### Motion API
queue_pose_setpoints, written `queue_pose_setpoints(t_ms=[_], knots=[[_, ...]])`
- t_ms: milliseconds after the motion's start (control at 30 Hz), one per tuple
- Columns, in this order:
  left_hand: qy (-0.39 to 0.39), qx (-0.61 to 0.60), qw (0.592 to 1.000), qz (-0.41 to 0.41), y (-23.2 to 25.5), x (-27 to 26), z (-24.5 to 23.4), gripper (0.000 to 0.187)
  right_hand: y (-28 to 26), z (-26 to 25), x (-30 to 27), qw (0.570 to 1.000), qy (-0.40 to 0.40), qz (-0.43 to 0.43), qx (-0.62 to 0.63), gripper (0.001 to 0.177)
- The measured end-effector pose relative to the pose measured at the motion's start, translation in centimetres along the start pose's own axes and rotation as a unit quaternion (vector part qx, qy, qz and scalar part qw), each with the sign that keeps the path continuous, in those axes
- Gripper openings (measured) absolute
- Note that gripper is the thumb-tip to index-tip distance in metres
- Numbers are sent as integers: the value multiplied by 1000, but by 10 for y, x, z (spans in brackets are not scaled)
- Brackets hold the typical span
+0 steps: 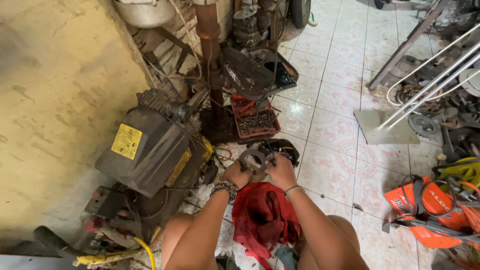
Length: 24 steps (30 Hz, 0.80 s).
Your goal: The person holds a circular metal part in their left hand and uses a metal file in their right hand to file the inner surface of the part. The person rotates the part to file different sections of the inner edge.
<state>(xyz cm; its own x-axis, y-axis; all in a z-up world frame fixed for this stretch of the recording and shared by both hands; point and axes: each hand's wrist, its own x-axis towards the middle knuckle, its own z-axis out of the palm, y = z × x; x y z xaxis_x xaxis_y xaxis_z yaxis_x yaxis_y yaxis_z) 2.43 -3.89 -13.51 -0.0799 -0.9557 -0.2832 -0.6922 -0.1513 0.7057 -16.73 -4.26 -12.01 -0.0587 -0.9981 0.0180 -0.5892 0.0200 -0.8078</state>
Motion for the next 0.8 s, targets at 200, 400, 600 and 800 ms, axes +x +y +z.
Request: queue_pose_setpoints(t_ms=[200, 400, 600, 800], knots=[[-25, -46, 999, 15, 14, -13, -24, 61, 30, 14, 17, 999, -3, 16, 31, 24], [0, -191, 982, 5, 31, -5, -30, 65, 12, 3, 15, 937, -12, 144, 317, 35], [-57, -320, 944, 48, 40, -17, -39, 44, -36, -15, 2, 891, -3, 144, 430, 12], [5, -402, 910, 107, 21, 8, -4, 25, -75, -16, -12, 894, 48, 125, 427, 11]])
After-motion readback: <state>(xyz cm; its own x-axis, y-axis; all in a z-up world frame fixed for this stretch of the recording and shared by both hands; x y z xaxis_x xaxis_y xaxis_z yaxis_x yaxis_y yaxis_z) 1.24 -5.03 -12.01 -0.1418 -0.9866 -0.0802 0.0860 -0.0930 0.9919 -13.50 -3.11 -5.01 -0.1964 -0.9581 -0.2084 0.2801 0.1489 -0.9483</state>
